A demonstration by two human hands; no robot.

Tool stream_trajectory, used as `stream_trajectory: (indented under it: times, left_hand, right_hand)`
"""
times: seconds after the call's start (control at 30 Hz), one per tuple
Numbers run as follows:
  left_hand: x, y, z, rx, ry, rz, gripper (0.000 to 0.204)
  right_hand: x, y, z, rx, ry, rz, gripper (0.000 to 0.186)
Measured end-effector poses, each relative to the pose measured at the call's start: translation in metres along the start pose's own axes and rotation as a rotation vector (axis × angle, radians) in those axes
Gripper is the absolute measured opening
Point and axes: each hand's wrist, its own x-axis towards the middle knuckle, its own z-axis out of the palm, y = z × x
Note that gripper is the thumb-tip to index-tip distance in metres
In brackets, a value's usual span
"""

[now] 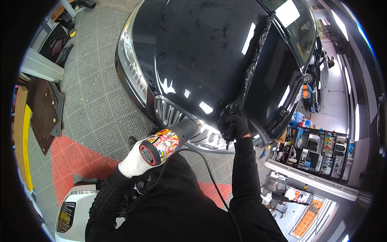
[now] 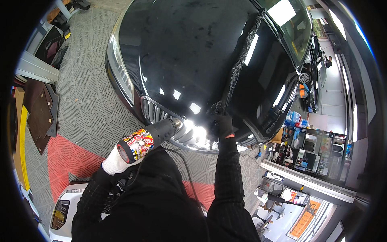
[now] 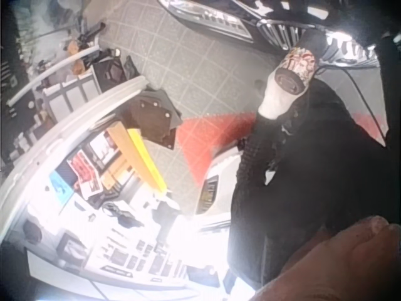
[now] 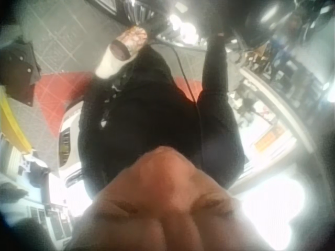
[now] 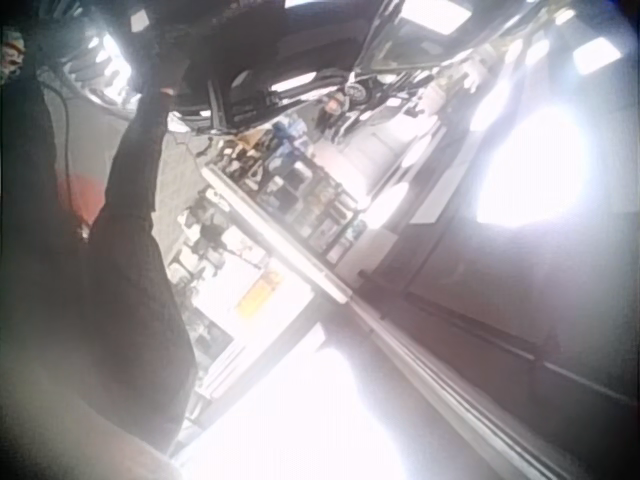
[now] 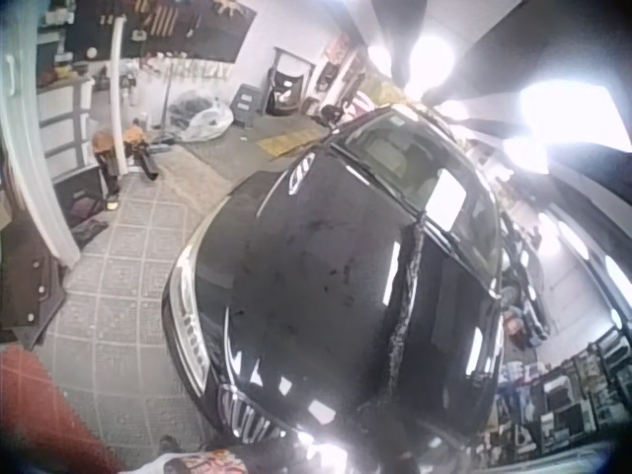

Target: The person applies a black vinyl wrap to the hood of a black car. They use a heat gun to warm the material and smooth it with their gloved hands, working from the front grille area toward the windshield.

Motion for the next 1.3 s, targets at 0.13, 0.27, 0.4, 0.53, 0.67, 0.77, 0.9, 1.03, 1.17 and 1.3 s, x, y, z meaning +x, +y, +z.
stream_trajectory:
  times: [0.13,0.27,0.4,0.53,0.67,0.77,0.9,1.03,1.17,1.3]
  left_hand:
    - [-0.006,0.0,-0.009,-0.362,-0.004,-0.119,0.038]
    - [-0.006,0.003,-0.003,-0.484,0.008,-0.165,0.047]
    - [-0.012,0.011,0.003,-0.672,-0.003,-0.142,0.045]
    - [-0.015,0.007,-0.004,-0.303,-0.083,-0.011,0.046]
    - [-0.013,-0.008,-0.017,-0.577,-0.062,-0.13,0.052]
    - [-0.008,-0.016,-0.019,-0.718,0.039,-0.238,0.053]
    - [-0.012,-0.011,-0.016,-0.75,0.085,-0.336,0.055]
    - [-0.028,0.0,-0.012,0.102,-0.046,-0.065,0.073]
    - [-0.053,0.001,-0.02,0.202,0.038,-0.075,0.076]
    - [-0.07,-0.008,-0.034,0.16,0.072,-0.051,0.069]
  right_hand:
    - [-0.001,0.015,-0.002,0.087,-0.055,0.02,0.029]
    - [0.003,0.021,-0.001,0.117,-0.139,0.061,0.026]
    - [0.002,0.016,-0.006,0.117,-0.133,0.152,0.02]
    - [-0.004,0.012,-0.008,0.112,-0.131,0.139,0.019]
    - [-0.022,0.018,-0.003,0.068,-0.051,0.062,0.02]
    - [-0.04,0.023,-0.002,0.062,0.018,-0.032,0.027]
    - [-0.06,0.035,0.005,-0.109,-0.066,-0.163,0.056]
    - [-0.062,0.057,0.023,-0.003,0.089,-0.358,0.08]
    - [-0.068,0.078,0.021,-0.134,0.117,-0.307,0.097]
    - [-0.057,0.101,0.019,-0.352,0.412,-0.436,0.085]
